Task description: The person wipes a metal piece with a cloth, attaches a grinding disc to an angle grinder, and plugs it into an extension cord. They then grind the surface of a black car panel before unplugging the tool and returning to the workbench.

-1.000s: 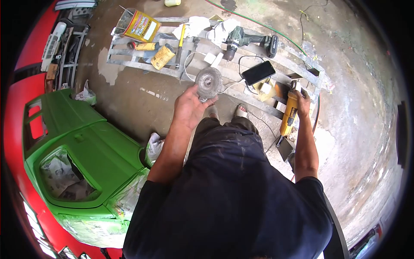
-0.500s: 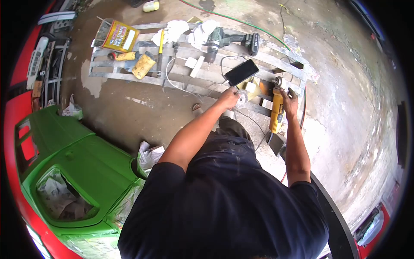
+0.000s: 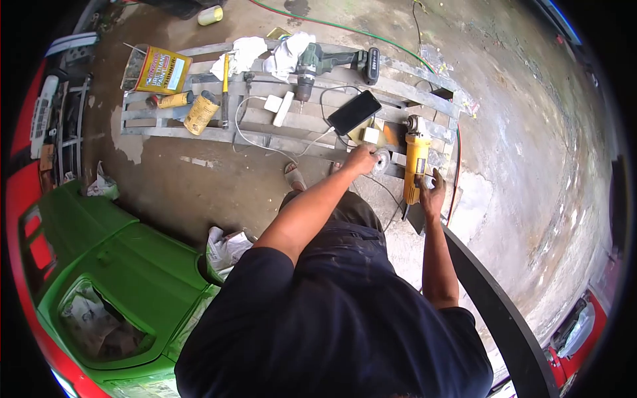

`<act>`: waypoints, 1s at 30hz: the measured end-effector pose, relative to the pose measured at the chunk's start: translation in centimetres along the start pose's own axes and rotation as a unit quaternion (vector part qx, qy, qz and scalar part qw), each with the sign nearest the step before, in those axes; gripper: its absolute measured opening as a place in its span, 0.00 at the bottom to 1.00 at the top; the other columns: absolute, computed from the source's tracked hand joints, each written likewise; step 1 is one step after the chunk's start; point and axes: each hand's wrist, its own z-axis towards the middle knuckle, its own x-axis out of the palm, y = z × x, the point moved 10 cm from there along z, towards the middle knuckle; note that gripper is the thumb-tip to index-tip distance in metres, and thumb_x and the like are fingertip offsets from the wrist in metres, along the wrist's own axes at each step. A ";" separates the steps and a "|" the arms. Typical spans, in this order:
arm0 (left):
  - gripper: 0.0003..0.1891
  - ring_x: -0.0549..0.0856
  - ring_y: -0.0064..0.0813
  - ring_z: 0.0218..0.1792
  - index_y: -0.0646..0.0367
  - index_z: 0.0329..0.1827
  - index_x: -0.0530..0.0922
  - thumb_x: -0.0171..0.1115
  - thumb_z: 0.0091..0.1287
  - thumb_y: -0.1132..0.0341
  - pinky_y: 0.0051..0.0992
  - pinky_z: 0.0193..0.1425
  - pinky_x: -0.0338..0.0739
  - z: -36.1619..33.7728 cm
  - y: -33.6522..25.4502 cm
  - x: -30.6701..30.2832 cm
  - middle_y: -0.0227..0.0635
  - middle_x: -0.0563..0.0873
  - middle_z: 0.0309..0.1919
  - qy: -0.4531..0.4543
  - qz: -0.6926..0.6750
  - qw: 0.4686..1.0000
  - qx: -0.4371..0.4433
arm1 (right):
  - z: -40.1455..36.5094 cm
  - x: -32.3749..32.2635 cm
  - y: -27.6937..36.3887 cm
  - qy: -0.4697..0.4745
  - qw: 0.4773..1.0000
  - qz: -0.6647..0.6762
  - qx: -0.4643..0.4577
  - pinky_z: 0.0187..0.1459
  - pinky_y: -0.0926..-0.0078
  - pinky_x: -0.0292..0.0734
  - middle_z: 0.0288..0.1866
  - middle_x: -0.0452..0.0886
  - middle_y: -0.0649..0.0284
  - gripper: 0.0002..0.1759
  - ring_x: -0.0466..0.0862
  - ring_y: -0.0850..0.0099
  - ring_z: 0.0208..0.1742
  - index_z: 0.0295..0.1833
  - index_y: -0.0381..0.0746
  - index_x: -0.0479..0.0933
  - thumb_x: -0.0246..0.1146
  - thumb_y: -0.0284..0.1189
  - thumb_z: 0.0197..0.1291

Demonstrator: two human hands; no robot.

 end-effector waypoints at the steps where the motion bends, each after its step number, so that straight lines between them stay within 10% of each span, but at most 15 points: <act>1: 0.21 0.82 0.48 0.54 0.60 0.52 0.82 0.65 0.62 0.55 0.39 0.59 0.75 -0.4 -0.5 -0.5 0.50 0.85 0.51 -0.027 0.013 1.000 -0.007 | -0.2 -0.1 0.4 -0.005 1.000 -0.002 -0.006 0.63 0.58 0.71 0.63 0.70 0.43 0.39 0.75 0.50 0.62 0.68 0.34 0.69 0.71 0.43 0.56; 14: 0.13 0.82 0.51 0.52 0.59 0.48 0.78 0.55 0.60 0.71 0.42 0.56 0.77 -2.8 1.4 -3.1 0.51 0.83 0.49 -0.149 0.070 0.985 -0.043 | -2.4 1.0 4.7 -0.022 0.989 -0.066 -0.129 0.65 0.60 0.67 0.59 0.74 0.46 0.28 0.74 0.51 0.61 0.61 0.35 0.74 0.68 0.39 0.60; 17: 0.11 0.82 0.50 0.49 0.61 0.45 0.78 0.56 0.59 0.74 0.43 0.53 0.78 -3.0 0.0 -3.4 0.49 0.81 0.48 -0.197 0.083 0.975 0.066 | -2.3 1.2 5.0 -0.025 0.987 -0.056 -0.149 0.63 0.60 0.68 0.57 0.75 0.47 0.26 0.75 0.52 0.60 0.60 0.36 0.75 0.69 0.36 0.59; 23: 0.08 0.84 0.45 0.46 0.59 0.39 0.80 0.56 0.56 0.74 0.39 0.50 0.80 -2.9 -4.1 -0.4 0.45 0.83 0.41 -0.156 0.101 0.962 0.199 | -2.7 1.5 5.7 -0.018 0.983 -0.077 -0.163 0.64 0.58 0.68 0.58 0.72 0.47 0.27 0.73 0.51 0.61 0.61 0.36 0.74 0.69 0.35 0.58; 30: 0.09 0.84 0.44 0.47 0.58 0.40 0.81 0.57 0.57 0.74 0.38 0.52 0.80 -2.8 -4.3 0.5 0.41 0.83 0.44 -0.119 0.147 0.969 0.158 | -4.2 1.2 6.5 -0.037 0.974 -0.099 -0.201 0.63 0.58 0.68 0.57 0.72 0.45 0.28 0.74 0.50 0.59 0.60 0.30 0.73 0.68 0.33 0.57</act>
